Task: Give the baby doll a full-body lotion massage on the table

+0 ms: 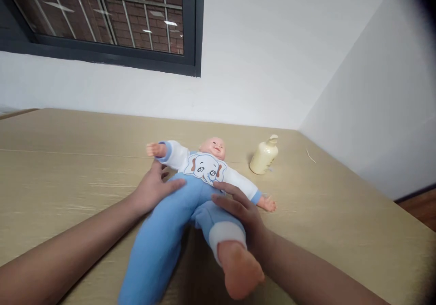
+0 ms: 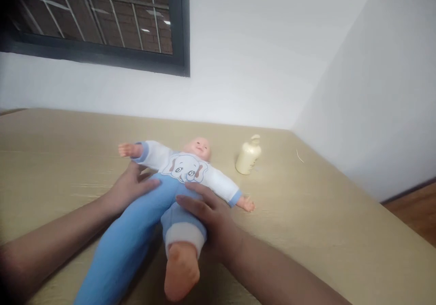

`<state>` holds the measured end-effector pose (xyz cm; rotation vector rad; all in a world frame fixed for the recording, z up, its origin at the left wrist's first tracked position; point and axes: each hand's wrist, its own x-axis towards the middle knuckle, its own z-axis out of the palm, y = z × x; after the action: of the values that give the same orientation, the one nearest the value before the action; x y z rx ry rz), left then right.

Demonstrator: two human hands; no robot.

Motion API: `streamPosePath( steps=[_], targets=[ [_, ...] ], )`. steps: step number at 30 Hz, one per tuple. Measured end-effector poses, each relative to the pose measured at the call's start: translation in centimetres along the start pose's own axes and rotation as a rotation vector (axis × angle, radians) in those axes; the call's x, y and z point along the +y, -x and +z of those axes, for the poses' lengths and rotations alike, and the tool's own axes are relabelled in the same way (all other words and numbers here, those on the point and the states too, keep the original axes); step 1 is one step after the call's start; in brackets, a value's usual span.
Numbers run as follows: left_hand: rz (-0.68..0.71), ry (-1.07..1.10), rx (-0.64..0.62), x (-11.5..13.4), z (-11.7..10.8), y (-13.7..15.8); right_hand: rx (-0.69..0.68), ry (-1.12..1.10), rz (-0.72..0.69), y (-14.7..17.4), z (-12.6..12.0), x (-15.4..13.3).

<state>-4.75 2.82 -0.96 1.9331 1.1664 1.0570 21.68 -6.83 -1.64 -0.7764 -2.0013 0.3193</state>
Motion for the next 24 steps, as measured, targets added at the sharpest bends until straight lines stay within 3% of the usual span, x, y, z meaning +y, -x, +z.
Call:
streamPosePath(
  steps=[6,9,12,15,20,24],
  targets=[
    [0.283,-0.437,-0.245,1.1,-0.2,0.3,0.105,-0.275,0.367,-1.4,1.4,1.6],
    [0.306,-0.504,-0.294,1.0,-0.3,-0.1,0.093,-0.26,0.398,-1.7,1.9,2.4],
    [0.295,-0.472,-0.276,0.8,-0.1,-0.1,0.059,-0.2,0.33,-1.4,1.7,2.3],
    [0.255,-0.343,-0.173,0.4,0.2,0.2,0.026,-0.125,0.204,-0.7,1.2,1.1],
    [-0.018,0.052,-0.062,-0.7,1.0,0.9,-0.16,0.146,-0.116,-0.1,0.5,-2.2],
    [-0.125,0.279,-0.067,-0.8,1.4,0.9,-0.142,0.304,-0.231,0.0,1.5,-4.2]
  ],
)
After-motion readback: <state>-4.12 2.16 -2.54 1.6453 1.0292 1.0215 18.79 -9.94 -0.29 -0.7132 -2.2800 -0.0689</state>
